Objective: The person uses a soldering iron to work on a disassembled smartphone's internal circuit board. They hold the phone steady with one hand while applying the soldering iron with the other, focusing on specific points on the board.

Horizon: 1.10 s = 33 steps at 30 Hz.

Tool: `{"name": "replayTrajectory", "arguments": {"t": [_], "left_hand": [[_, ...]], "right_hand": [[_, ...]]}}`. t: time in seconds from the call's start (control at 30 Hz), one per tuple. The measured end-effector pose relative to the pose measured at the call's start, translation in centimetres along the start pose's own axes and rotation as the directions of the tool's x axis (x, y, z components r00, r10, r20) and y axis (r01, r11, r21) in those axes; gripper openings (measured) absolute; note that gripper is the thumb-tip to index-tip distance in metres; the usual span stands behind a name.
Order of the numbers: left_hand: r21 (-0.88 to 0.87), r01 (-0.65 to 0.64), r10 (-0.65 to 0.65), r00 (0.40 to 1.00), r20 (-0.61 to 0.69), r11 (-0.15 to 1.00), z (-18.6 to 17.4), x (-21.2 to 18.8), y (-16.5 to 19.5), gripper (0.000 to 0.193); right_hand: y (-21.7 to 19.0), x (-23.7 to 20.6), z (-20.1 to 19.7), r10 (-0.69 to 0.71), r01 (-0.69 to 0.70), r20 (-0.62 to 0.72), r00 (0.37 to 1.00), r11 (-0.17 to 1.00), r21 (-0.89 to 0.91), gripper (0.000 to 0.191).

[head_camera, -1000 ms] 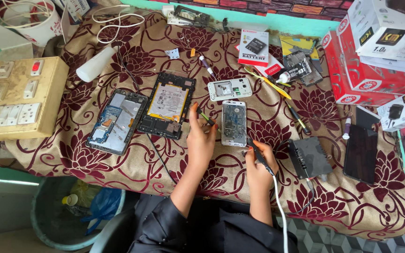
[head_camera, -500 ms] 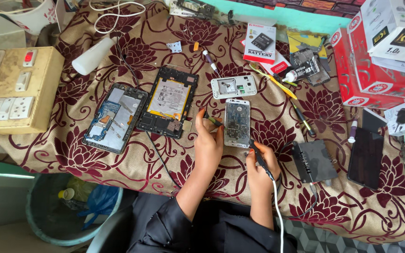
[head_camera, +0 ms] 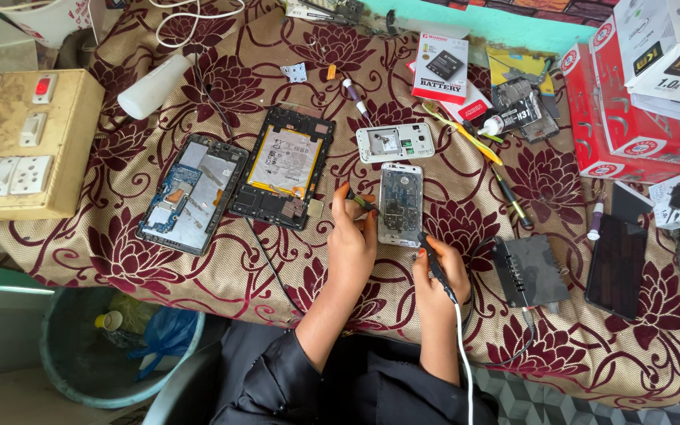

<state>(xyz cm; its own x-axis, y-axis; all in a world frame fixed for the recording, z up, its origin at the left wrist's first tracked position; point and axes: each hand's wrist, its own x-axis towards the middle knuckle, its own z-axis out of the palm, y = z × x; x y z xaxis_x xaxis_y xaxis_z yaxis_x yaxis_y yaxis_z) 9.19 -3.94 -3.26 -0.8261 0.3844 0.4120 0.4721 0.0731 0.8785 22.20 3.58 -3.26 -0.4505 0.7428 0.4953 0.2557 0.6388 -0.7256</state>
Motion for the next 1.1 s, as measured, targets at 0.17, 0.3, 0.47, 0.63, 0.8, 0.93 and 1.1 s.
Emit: {"name": "replayTrajectory", "arguments": {"t": [0.17, 0.3, 0.47, 0.63, 0.8, 0.93, 1.1], "left_hand": [[0.031, 0.036, -0.037, 0.999, 0.033, 0.999, -0.02, -0.06, -0.20, 0.063], [0.052, 0.025, -0.027, 0.999, 0.032, 0.998, -0.07, -0.10, -0.03, 0.061], [0.046, 0.017, -0.018, 0.999, 0.029, 0.999, -0.09, -0.01, 0.26, 0.058], [0.049, 0.008, -0.009, 1.000, 0.025, 0.999, -0.10, -0.08, 0.36, 0.058], [0.047, 0.012, -0.014, 1.000, 0.023, 0.999, -0.10, -0.13, 0.35, 0.059], [0.028, -0.013, 0.012, 0.999, 0.033, 1.000, -0.08, -0.07, 0.39, 0.060], [0.050, -0.002, 0.000, 0.999, 0.047, 0.999, -0.15, -0.05, 0.51, 0.058]], "right_hand": [[-0.35, -0.08, -0.07, 0.001, -0.002, -0.007, 1.000, 1.000, -0.026, 0.024], [-0.35, -0.11, -0.04, -0.012, 0.011, -0.016, 1.000, 0.999, -0.033, 0.024], [-0.09, 0.05, 0.10, -0.022, 0.022, -0.007, 1.000, 0.999, -0.039, 0.023], [-0.11, -0.04, 0.13, -0.008, 0.008, -0.001, 1.000, 0.998, -0.061, 0.023], [-0.14, -0.02, 0.12, -0.037, 0.037, 0.004, 0.999, 0.996, -0.075, 0.023], [-0.09, -0.11, 0.17, -0.040, 0.039, -0.002, 0.999, 0.996, -0.076, 0.025], [-0.09, -0.13, 0.17, -0.050, 0.050, 0.013, 0.999, 0.996, -0.069, 0.024]]}}
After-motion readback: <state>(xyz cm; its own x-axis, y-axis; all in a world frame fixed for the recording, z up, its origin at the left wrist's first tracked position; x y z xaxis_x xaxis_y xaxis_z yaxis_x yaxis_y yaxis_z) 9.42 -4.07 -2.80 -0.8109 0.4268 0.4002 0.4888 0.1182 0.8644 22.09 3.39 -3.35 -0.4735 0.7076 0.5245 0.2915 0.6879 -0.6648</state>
